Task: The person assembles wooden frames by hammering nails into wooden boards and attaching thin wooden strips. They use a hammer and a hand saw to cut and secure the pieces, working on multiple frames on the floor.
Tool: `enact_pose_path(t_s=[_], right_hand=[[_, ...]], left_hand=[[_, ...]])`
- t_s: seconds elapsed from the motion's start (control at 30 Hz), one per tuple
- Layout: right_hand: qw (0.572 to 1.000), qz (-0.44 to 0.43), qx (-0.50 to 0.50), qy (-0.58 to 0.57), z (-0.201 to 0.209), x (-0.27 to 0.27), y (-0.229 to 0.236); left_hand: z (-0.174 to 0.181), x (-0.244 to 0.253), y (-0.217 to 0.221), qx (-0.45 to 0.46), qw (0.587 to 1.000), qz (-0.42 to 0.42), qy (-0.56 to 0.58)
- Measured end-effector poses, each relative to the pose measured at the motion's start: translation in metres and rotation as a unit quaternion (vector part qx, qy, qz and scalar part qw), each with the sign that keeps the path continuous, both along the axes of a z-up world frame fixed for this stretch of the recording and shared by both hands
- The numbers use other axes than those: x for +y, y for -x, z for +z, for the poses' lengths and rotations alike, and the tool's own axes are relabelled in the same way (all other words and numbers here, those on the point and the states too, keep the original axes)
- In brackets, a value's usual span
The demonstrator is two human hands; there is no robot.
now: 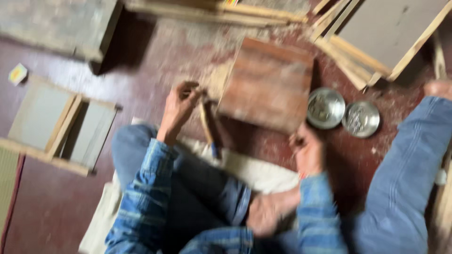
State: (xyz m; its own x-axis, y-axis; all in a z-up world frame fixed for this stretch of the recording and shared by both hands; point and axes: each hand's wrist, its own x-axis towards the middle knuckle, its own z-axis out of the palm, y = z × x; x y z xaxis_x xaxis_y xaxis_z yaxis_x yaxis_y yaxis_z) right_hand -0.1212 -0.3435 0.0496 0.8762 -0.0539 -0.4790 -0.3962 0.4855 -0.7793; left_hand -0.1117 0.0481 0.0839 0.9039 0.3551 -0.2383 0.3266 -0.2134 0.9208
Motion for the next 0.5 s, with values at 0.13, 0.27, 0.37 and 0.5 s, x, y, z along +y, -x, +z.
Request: enact_pose_path(t_s=[0.13, 0.27, 0.37, 0.5], right_hand=[[0.996, 0.001, -0.059, -0.069, 0.053, -0.004, -0.049], [0.996, 0.024, 0.046, -0.078, 0.120, 0.003, -0.099], [0.996, 0.078, 0.041, 0.008, 0.147, 0.018, -0.113], [0.990, 0.139, 0.007, 0.037, 0.166, 0.026, -0.125]], left_hand=[[0.011, 0.006, 0.026, -0.044, 0.983, -0.046, 0.173], [0.037, -0.005, 0.006, -0.061, 0.964, -0.077, 0.249], [0.060, -0.020, -0.026, -0.135, 0.954, -0.141, 0.228], [0.072, -0.030, -0.071, -0.171, 0.954, -0.138, 0.204]])
